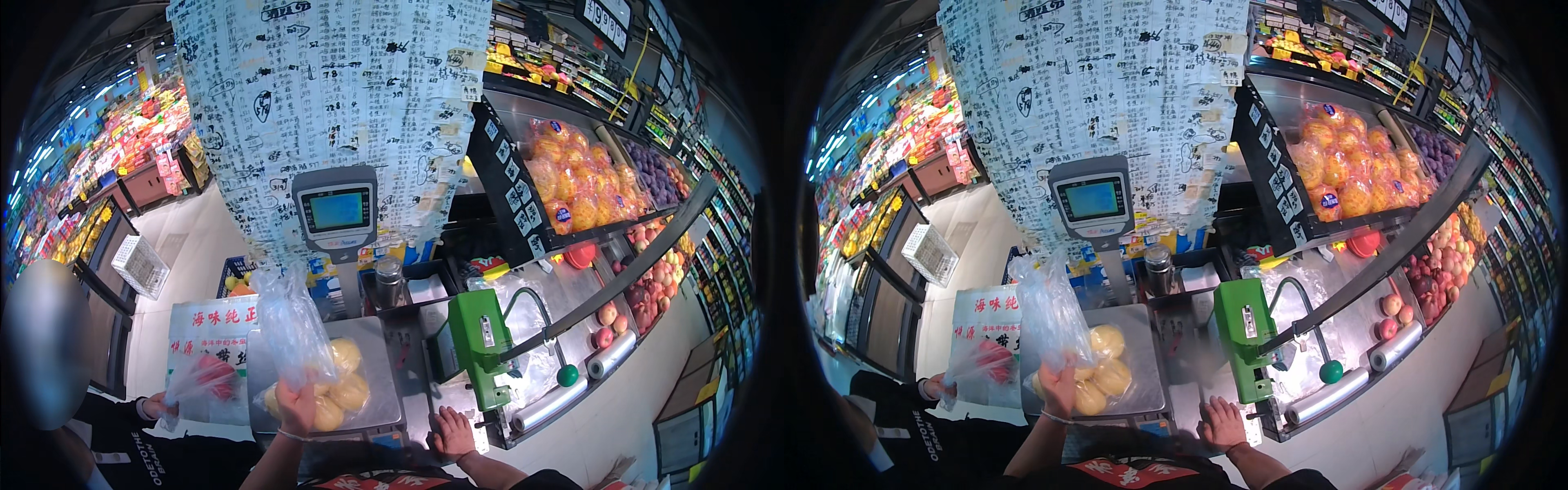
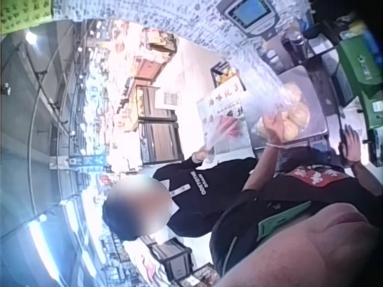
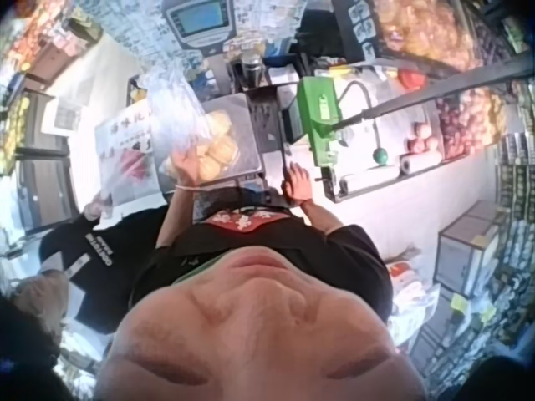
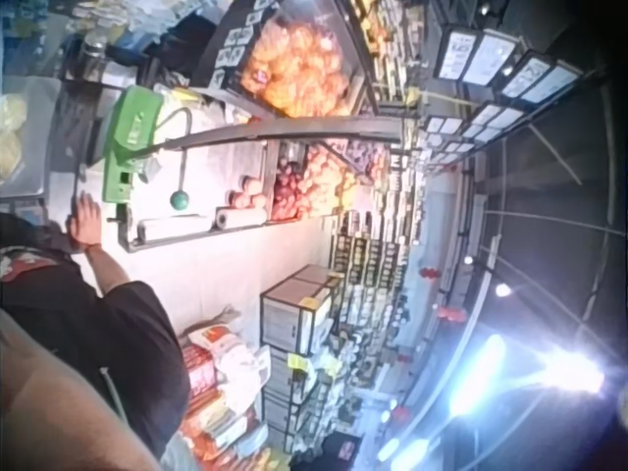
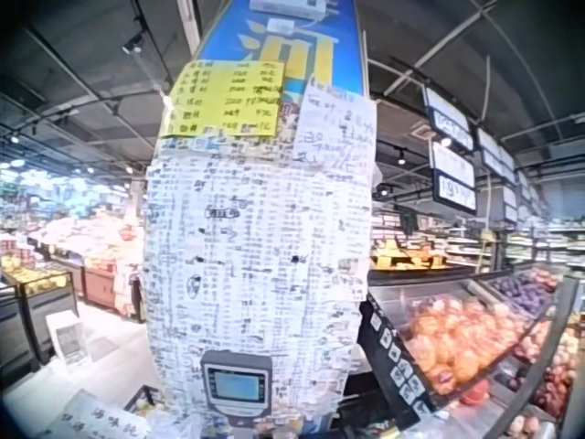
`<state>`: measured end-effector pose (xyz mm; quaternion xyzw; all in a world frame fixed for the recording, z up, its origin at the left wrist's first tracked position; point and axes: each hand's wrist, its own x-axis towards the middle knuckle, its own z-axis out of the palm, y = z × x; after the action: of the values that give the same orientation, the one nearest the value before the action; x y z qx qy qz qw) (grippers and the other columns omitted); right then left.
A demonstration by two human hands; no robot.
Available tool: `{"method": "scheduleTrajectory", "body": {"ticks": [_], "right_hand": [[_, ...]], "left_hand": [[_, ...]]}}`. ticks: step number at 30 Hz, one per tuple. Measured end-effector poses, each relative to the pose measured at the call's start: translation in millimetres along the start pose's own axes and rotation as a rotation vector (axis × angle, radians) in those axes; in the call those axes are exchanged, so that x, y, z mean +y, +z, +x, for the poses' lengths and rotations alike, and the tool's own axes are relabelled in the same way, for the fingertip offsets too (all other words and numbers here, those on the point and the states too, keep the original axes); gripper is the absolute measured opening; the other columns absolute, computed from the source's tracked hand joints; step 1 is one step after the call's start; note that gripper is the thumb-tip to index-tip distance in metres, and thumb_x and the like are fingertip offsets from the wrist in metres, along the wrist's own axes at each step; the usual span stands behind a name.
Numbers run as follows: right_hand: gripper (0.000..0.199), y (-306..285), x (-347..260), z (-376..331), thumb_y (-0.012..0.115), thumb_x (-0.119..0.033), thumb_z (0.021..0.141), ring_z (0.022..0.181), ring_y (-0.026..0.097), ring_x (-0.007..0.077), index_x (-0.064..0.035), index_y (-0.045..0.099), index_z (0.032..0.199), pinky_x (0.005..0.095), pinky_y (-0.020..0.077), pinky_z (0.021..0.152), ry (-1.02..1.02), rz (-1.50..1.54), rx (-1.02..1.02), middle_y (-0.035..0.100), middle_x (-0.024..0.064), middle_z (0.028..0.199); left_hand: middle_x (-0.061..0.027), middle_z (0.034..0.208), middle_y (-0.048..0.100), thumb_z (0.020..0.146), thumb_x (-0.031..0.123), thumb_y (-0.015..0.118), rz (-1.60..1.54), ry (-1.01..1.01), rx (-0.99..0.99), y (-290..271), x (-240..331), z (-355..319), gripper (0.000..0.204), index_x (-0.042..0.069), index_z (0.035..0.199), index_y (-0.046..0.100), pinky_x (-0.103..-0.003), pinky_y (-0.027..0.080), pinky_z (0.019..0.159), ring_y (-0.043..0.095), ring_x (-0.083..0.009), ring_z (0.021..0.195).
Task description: The person selects bananas and other produce, places them in plastic bags, and weighs each bag on a digital scale. They then use a bag sealer to close the bags and apply price labels to the sealed produce.
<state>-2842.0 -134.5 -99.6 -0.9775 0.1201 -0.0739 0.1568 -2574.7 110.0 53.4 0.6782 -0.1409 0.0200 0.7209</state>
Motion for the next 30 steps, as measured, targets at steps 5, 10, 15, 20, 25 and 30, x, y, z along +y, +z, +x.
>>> {"method": "scheduleTrajectory", "body": {"ticks": [5,10,15,20,25,30], "right_hand": [[0.055,0.8,1.5,-0.5,0.058,-0.03,0.08,0.131,0.039,0.0319,-0.0088,0.048,0.129,0.0498,0.0287,0.108,-0.01,-0.002,0.0,0.044,0.0133,0.14],[0.055,2.8,3.3,-1.2,0.059,-0.03,0.08,0.131,0.039,0.0325,-0.0087,0.048,0.129,0.0499,0.029,0.108,-0.024,-0.001,0.014,0.044,0.0134,0.14],[0.055,3.6,3.8,-0.8,0.058,-0.03,0.08,0.131,0.039,0.0327,-0.0082,0.049,0.129,0.0501,0.0289,0.107,-0.021,0.006,0.012,0.044,0.0136,0.14],[0.055,6.7,6.9,-1.6,0.057,-0.031,0.08,0.131,0.039,0.0325,-0.0079,0.049,0.129,0.05,0.0286,0.108,-0.021,0.01,0.013,0.044,0.0138,0.14],[0.053,3.4,5.0,-0.4,0.056,-0.031,0.082,0.131,0.039,0.0301,-0.009,0.048,0.129,0.0488,0.0273,0.11,-0.012,-0.002,-0.005,0.044,0.0124,0.139],[0.054,2.5,6.3,-0.1,0.057,-0.03,0.082,0.132,0.038,0.0297,-0.009,0.047,0.13,0.0481,0.0275,0.11,-0.011,-0.005,-0.028,0.043,0.0118,0.14]], "left_hand": [[-0.0042,0.102,0.06,0.087,-0.002,0.061,-0.038,-0.052,0.005,2.3,4.1,-0.9,0.025,0.002,0.111,0.053,-0.027,0.047,0.084,0.058,-0.0126,0.094],[-0.0062,0.11,0.055,0.085,-0.001,0.064,-0.229,-0.124,-0.07,1.3,11.4,-3.5,0.04,0.001,0.121,0.045,-0.029,0.047,0.086,0.055,-0.0146,0.098],[-0.0032,0.097,0.056,0.082,-0.001,0.069,-0.171,-0.073,-0.029,10.4,18.1,-3.4,0.037,0.002,0.112,0.049,-0.025,0.049,0.076,0.056,-0.011,0.085],[-0.0002,0.085,0.058,0.083,0.0,0.067,0.024,-0.045,-0.021,13.4,29.9,-2.4,0.016,0.003,0.096,0.057,-0.023,0.048,0.068,0.055,-0.0089,0.073],[0.0007,0.077,0.061,0.088,0.005,0.062,0.037,-0.075,0.029,9.6,18.4,-1.1,0.005,0.0,0.087,0.064,-0.023,0.047,0.061,0.056,-0.0079,0.064],[-0.0004,0.079,0.062,0.094,0.009,0.055,-0.094,-0.12,0.08,12.7,17.4,-2.3,0.015,-0.001,0.093,0.065,-0.022,0.045,0.06,0.057,-0.0086,0.068]]}}
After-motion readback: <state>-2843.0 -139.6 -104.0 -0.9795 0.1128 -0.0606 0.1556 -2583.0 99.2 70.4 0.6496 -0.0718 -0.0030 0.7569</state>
